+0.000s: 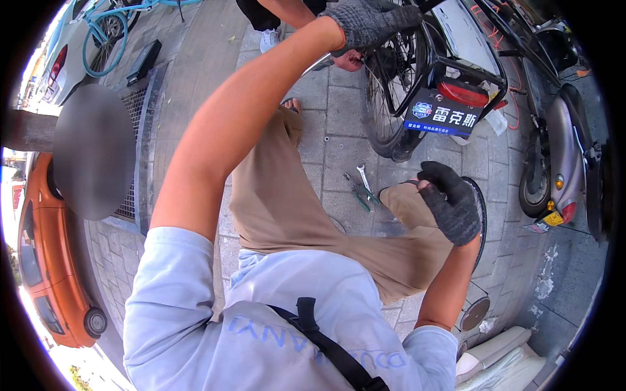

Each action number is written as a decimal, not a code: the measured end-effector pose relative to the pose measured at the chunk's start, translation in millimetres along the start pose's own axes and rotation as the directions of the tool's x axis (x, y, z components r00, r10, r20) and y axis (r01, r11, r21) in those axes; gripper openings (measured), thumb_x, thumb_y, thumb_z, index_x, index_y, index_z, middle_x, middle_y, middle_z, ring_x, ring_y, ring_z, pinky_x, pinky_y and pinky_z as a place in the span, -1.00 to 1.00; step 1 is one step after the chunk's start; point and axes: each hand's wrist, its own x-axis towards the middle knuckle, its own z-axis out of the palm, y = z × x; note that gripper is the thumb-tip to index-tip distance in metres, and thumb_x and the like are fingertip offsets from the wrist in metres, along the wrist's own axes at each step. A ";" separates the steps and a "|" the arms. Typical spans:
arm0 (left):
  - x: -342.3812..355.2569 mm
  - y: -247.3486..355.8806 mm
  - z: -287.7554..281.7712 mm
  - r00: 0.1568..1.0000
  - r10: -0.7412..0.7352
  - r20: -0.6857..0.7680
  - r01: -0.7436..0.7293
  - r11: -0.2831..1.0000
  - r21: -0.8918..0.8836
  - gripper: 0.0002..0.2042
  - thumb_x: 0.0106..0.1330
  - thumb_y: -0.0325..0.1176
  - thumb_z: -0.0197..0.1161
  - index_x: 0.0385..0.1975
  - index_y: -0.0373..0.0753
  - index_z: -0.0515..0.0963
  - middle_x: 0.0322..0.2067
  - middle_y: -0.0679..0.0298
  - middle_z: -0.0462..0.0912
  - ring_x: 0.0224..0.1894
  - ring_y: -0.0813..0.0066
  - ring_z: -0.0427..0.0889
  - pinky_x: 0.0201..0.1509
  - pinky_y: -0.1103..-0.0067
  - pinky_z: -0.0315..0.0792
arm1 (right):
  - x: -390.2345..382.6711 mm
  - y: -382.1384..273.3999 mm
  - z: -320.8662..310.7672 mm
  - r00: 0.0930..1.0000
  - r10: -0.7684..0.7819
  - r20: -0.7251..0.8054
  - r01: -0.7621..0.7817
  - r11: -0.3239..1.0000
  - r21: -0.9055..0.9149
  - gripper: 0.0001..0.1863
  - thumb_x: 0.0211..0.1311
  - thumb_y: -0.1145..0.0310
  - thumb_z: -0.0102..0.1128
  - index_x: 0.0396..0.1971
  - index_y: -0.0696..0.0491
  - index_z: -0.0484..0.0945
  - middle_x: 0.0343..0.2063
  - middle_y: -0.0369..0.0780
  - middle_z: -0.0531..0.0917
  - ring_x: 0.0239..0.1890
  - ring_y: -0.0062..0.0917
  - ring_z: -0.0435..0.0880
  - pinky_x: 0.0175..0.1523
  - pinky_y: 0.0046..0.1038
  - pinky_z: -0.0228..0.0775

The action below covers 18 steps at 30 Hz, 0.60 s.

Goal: The person removes the rear wheel from an electric bicycle, inspects the hub, and then reinstalls the wheel. They use a wrench to loosen and tighten the axle nuts and a pair of pliers to adjust the brake cable. The task is performed on a sidewalk next to a parked scooter.

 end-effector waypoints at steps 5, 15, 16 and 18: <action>12.1 -19.9 -9.6 0.988 0.151 -0.019 -0.150 0.987 0.056 -0.22 0.27 0.43 0.07 0.04 -0.27 0.63 -0.15 -0.01 0.73 -0.05 0.20 0.70 0.05 0.37 0.53 | -9.4 -110.6 -46.4 0.670 -0.564 -0.483 0.488 0.825 -0.285 -0.74 0.44 0.38 0.15 0.01 0.19 0.60 -0.22 -0.14 0.72 -0.15 -0.44 0.71 0.06 -0.37 0.53; 48.2 -77.3 1.9 0.951 0.309 0.003 -0.304 0.935 -0.185 -0.31 0.34 0.31 0.10 0.02 -0.29 0.64 -0.22 0.03 0.72 -0.16 0.30 0.67 0.03 0.38 0.51 | 114.6 -196.9 -77.9 0.782 -0.588 -0.205 0.211 0.559 -0.802 -0.50 0.39 -0.01 0.22 0.21 -0.08 0.56 0.06 -0.14 0.66 0.13 -0.44 0.62 0.26 -0.36 0.40; 90.2 -136.4 0.5 0.929 0.369 -0.035 -0.370 0.918 -0.138 -0.34 0.36 0.29 0.09 0.01 -0.28 0.64 -0.23 0.03 0.72 -0.17 0.29 0.67 -0.02 0.38 0.52 | 123.5 -208.4 -69.7 0.788 -0.597 -0.152 0.235 0.519 -0.822 -0.50 0.40 0.01 0.21 0.23 -0.07 0.55 0.08 -0.15 0.65 0.14 -0.44 0.61 0.28 -0.38 0.37; 72.1 -109.3 24.4 0.777 0.607 -0.168 -0.551 0.784 0.287 -0.38 0.41 0.24 0.04 -0.05 -0.29 0.63 -0.29 0.01 0.69 -0.22 0.28 0.71 -0.20 0.34 0.56 | 119.0 -197.0 -79.6 0.824 -0.550 -0.136 0.236 0.552 -0.800 -0.47 0.38 0.00 0.22 0.23 -0.05 0.53 0.06 -0.12 0.64 0.12 -0.42 0.60 0.25 -0.35 0.40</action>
